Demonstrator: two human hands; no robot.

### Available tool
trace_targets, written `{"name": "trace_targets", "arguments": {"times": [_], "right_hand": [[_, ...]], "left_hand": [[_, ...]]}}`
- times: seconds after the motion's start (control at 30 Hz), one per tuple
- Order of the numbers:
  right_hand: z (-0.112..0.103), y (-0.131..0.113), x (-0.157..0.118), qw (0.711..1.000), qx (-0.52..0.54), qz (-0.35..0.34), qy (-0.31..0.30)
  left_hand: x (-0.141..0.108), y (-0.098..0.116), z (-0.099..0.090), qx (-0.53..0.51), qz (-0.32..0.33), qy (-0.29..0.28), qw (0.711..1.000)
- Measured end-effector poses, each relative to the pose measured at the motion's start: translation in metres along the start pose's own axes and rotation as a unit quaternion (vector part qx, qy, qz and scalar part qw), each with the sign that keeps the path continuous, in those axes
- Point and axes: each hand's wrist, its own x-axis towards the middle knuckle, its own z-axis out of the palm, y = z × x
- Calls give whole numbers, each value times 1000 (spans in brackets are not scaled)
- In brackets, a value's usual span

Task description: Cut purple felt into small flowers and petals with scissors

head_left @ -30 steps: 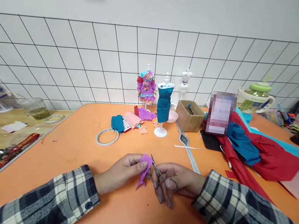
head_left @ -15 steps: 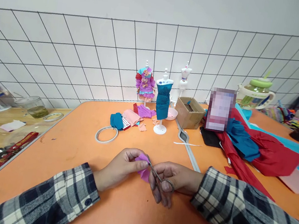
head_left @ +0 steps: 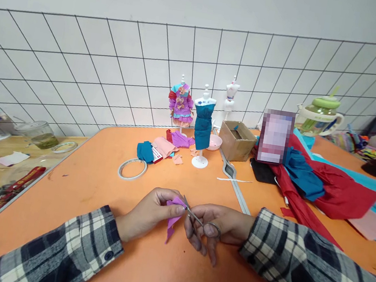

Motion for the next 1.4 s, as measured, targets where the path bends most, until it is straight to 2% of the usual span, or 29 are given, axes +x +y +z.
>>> {"name": "trace_targets", "arguments": {"times": [0.23,0.4,0.47,0.57,0.67,0.87,1.03,1.4], "right_hand": [[0,1,1,999,46,-21,5],[-3,3,0,999,39,30,-15],[-5,3,-1,999,35,30,-9],[-7,4,-1,999,19,17,22],[-7,3,-1,999,2,20,46],[-1,1,-1,998,-7,30,49],[1,1,1,999,3,27,19],[0,3,0,999,-1,30,34]], "left_hand": [[0,-4,0,-8,-19,27,999],[-1,-1,2,29,-27,-3,999],[-3,-1,2,35,-26,6,999],[-5,-3,2,-14,-12,38,999],[-5,-2,1,-60,4,31,998],[1,3,2,21,31,6,999],[0,0,1,42,5,-29,999],[0,1,0,85,16,-29,996]]}}
